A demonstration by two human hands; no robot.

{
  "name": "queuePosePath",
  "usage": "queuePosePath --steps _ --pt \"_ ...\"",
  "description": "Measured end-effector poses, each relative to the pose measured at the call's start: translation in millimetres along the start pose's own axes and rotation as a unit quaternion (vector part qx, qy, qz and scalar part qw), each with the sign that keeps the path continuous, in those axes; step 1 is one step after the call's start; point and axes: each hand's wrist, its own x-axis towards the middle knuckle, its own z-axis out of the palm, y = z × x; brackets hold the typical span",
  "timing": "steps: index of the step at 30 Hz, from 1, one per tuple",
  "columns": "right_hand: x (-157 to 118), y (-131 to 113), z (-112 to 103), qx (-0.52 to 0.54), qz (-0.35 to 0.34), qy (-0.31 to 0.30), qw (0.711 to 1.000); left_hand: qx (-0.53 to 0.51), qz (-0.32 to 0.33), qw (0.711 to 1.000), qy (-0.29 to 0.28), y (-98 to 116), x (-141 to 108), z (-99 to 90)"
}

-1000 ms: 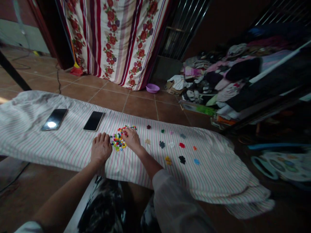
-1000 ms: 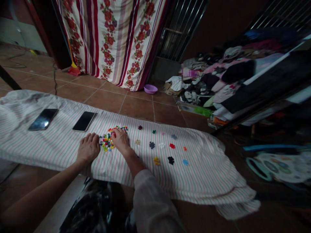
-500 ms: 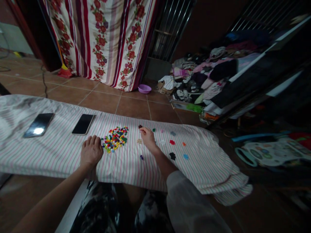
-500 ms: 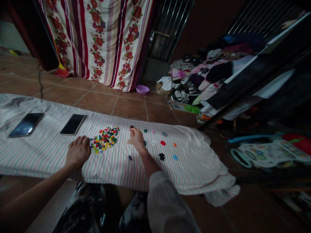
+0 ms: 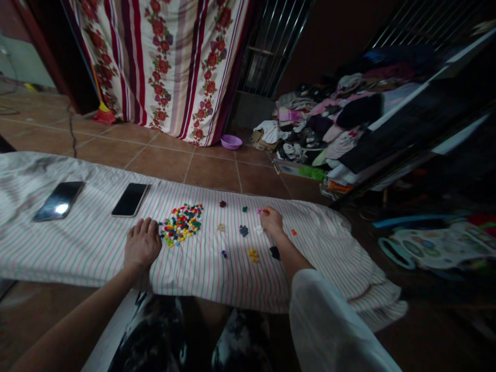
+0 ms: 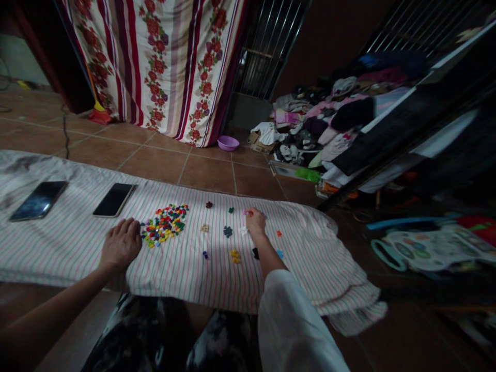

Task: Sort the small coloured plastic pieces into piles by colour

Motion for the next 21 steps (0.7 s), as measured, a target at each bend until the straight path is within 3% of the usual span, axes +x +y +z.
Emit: queuePosePath --steps 10,21 --pt "8.6 1.9 9.1 -0.001 0.019 -0.05 0.999 0.014 -0.008 1.0 -0.001 -0.3 1.6 1.8" --pt "8.7 10.8 11.9 0.021 0.012 -0.045 0.999 0.005 -0.018 1.0 -0.025 1.7 2.7 -2.6"
